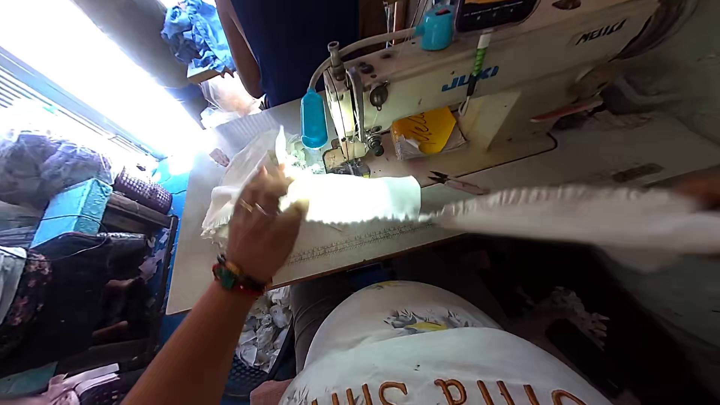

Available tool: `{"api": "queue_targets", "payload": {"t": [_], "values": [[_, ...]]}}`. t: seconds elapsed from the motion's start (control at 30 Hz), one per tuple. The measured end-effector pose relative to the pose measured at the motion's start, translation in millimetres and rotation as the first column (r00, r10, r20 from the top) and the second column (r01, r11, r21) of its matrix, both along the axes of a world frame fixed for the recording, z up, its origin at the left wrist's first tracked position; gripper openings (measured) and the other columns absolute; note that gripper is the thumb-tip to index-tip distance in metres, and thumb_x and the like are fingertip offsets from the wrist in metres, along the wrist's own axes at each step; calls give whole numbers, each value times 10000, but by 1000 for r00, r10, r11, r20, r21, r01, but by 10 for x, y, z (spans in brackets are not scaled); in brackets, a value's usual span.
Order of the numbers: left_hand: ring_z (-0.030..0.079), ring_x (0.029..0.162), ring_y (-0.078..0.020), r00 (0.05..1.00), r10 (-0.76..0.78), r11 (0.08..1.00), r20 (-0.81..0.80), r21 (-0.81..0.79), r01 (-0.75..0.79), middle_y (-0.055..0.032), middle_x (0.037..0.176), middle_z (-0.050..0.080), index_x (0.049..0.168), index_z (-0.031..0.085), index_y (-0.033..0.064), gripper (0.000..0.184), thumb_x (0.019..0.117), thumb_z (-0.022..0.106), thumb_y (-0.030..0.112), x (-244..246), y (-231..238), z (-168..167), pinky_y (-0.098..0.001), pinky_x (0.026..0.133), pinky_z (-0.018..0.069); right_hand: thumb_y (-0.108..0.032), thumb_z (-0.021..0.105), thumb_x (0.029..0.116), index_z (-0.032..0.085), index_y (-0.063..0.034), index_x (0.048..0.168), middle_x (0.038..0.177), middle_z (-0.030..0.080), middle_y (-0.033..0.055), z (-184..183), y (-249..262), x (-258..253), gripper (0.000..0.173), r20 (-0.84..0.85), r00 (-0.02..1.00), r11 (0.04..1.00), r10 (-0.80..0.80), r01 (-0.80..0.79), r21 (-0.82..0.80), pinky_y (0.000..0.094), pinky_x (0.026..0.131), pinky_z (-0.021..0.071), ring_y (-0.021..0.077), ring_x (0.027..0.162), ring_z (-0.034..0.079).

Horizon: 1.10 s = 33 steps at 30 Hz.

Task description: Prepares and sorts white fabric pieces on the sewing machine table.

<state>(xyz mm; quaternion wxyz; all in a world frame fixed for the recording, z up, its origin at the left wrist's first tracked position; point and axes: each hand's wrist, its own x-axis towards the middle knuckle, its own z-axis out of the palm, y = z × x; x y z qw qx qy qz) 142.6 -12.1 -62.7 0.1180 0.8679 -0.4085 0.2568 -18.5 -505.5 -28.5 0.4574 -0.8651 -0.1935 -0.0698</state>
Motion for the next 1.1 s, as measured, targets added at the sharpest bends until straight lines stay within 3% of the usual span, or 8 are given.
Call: {"api": "queue_targets", "payload": {"t": [0.1,0.23,0.47,0.63,0.77,0.93,1.03,1.1], "values": [[625,1276,-364,992,-112,984,-62,135,119,-166,1282,703,1045,752,48,205,1003,557,98,-201,125,-664,-634,1120,400,-290,686,888,752,-74,867,961,687,49,-788,-88,-125,227,-282,951,956,128,-194,-221,323,832,545,120,926,639],[700,1171,-314,977,-64,986,-206,141,94,-122,1200,746,1056,746,74,217,991,539,78,-435,181,-1074,-617,1058,468,-273,748,929,723,-67,1248,1056,727,169,-979,233,-34,380,-593,804,880,42,-310,-359,590,875,552,349,951,701],[630,1275,-293,853,-23,998,-521,-57,-8,-83,1253,727,1053,776,109,376,959,439,244,-487,133,-944,-555,1097,438,-377,463,1064,726,-169,1267,1327,686,79,-1152,1475,762,392,124,974,916,189,-129,-380,495,1087,480,275,1296,606],[581,1287,-371,814,151,980,-561,-25,-198,-189,1305,666,1163,728,2,277,986,525,64,80,-245,-845,-554,1110,420,-400,451,1070,648,-155,1392,1472,592,105,-1569,1934,999,450,141,933,846,330,-226,-484,611,1192,312,336,1455,452],[490,1362,-447,681,308,947,-664,281,-155,-240,1379,594,1450,550,67,724,867,809,410,597,-530,-706,-686,1172,261,-365,426,1085,702,-143,1306,1391,654,105,-1577,1936,849,417,143,946,877,289,-202,-436,592,1167,362,334,1379,540],[565,1143,-429,637,117,959,-762,254,128,-192,1078,664,961,758,57,289,821,863,287,796,-606,-587,-655,947,428,-310,561,1018,765,-89,1113,1267,698,120,-1511,1954,847,315,106,992,974,62,-37,-224,466,1056,499,281,1219,638],[613,1146,-323,625,-204,961,-754,-32,275,-137,1113,700,923,712,30,191,867,789,196,692,-574,-639,-571,1033,430,-274,725,927,594,-45,1405,1394,611,167,-1418,2127,1009,546,-51,986,985,-160,156,-75,506,1056,489,329,1276,590],[638,902,-220,608,-226,961,-761,-74,265,-76,877,671,953,660,31,185,910,754,184,579,-567,-573,-488,926,484,-183,765,904,653,-35,1302,1115,721,138,-1349,2207,1136,439,-172,964,978,-201,209,25,482,940,537,283,1052,672]]}}
